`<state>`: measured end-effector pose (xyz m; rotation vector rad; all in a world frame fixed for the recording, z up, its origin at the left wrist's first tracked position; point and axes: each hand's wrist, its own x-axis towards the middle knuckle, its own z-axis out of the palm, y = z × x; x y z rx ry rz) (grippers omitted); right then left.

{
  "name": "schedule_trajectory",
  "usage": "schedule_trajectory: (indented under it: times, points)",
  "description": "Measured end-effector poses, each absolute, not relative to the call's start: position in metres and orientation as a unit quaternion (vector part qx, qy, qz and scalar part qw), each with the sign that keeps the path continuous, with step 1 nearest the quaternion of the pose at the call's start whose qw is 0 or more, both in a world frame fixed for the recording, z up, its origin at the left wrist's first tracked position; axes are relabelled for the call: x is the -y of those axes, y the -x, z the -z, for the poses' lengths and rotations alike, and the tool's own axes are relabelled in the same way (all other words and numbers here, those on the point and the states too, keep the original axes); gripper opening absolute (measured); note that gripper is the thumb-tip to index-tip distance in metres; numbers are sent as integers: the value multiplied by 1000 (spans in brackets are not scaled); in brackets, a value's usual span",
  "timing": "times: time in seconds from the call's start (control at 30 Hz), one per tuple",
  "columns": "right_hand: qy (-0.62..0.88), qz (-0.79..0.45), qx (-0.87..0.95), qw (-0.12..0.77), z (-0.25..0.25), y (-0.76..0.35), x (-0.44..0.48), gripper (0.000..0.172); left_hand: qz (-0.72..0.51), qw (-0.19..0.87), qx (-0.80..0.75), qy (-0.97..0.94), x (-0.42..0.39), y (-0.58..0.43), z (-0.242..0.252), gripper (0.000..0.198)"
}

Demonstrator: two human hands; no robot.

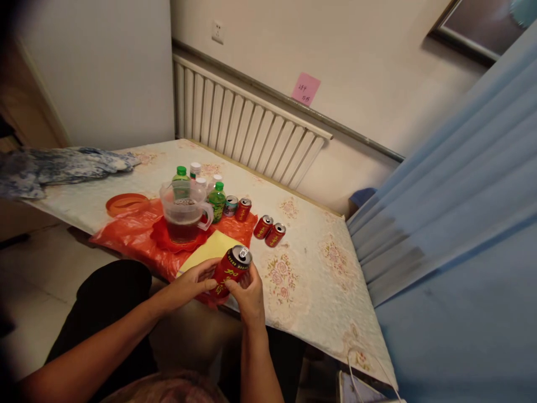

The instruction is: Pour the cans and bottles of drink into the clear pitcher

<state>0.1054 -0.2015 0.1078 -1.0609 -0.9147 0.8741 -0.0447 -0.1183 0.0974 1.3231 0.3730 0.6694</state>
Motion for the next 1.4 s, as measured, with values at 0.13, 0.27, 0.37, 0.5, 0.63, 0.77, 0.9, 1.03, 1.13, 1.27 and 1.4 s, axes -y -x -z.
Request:
schedule_trajectory:
  times: [0.13,0.27,0.37,0.5,0.63,0.77,0.9,1.03,1.13,1.27,1.4]
  points:
    - [501,-370,392,677,-111,-101,200,70,-372,696,-203,-580,120,39,-88,65]
    - [551,-334,389,659,-115,-93,200,69,-360,685,-223,-593,122,40,-85,71]
    - [562,-318,406,647,-117,-90,202,65,-339,664,-227,-627,121,45,-86,72]
    - [579,-298,426,629,-116,-89,202,62,-323,635,-218,-667,114,50,-85,70]
    - [589,-304,438,607,-113,-86,198,66,-302,616,-206,-698,106,54,-89,71]
    - [584,-310,440,607,-106,-84,189,73,-322,596,-233,-698,97,65,-97,72]
    - [568,-325,415,632,-96,-86,172,65,-416,600,-278,-624,82,89,-98,78]
    - [595,-324,379,630,-93,-87,142,54,-543,529,-352,-549,57,121,-101,78]
    - [595,-323,385,628,-95,-86,112,51,-626,454,-408,-485,31,142,-107,68]
    - [601,-284,387,639,-99,-85,70,49,-669,374,-484,-422,-15,157,-107,58]
    - [597,-253,407,643,-101,-83,32,49,-678,343,-513,-399,-65,157,-91,59]
